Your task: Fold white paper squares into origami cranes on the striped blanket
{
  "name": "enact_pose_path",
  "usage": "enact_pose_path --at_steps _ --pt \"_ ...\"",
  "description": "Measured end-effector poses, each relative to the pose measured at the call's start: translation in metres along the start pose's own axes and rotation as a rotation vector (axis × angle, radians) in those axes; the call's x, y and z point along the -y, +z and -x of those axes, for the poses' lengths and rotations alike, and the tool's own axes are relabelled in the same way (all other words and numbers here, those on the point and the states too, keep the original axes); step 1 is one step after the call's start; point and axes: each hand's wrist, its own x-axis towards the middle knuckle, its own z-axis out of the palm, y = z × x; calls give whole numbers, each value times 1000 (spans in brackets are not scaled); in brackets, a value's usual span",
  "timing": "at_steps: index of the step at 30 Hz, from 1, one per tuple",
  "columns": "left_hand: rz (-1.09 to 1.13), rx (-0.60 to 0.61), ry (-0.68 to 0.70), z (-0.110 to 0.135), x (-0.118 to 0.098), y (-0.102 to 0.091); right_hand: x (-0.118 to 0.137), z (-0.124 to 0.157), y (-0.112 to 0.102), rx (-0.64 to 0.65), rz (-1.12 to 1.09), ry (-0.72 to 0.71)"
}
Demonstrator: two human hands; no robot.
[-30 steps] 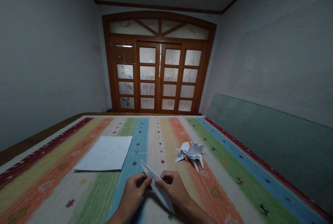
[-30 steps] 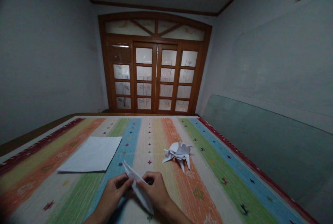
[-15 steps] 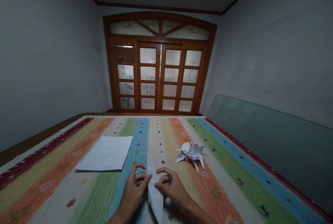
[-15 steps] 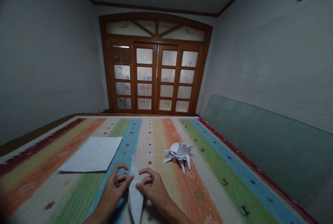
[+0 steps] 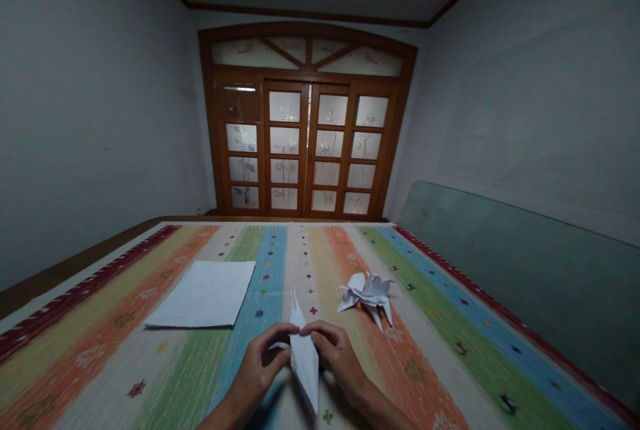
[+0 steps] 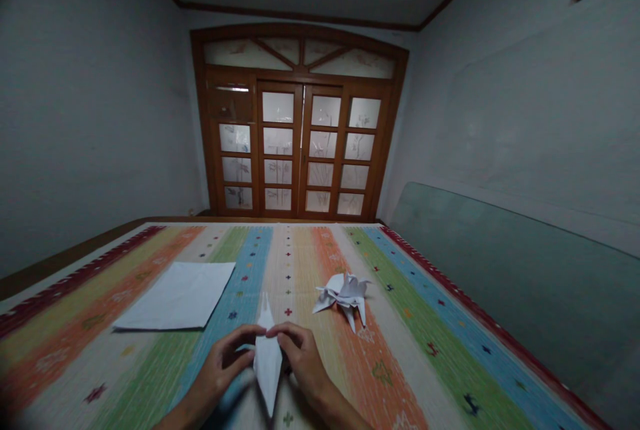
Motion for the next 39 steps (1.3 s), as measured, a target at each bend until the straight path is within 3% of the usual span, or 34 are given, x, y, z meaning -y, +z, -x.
enact_pose_path --at_steps 4,9,14,39 --pt "46 -3 -11 -2 4 -1 0 2 -3 6 -64 64" --pt "96 20 -28 -2 1 -1 4 3 -6 87 -36 -25" --pt "163 20 -93 -1 -5 3 1 -1 -9 144 -94 1" --pt "256 -1 -178 -3 -1 8 -7 -4 -16 232 -80 -43"
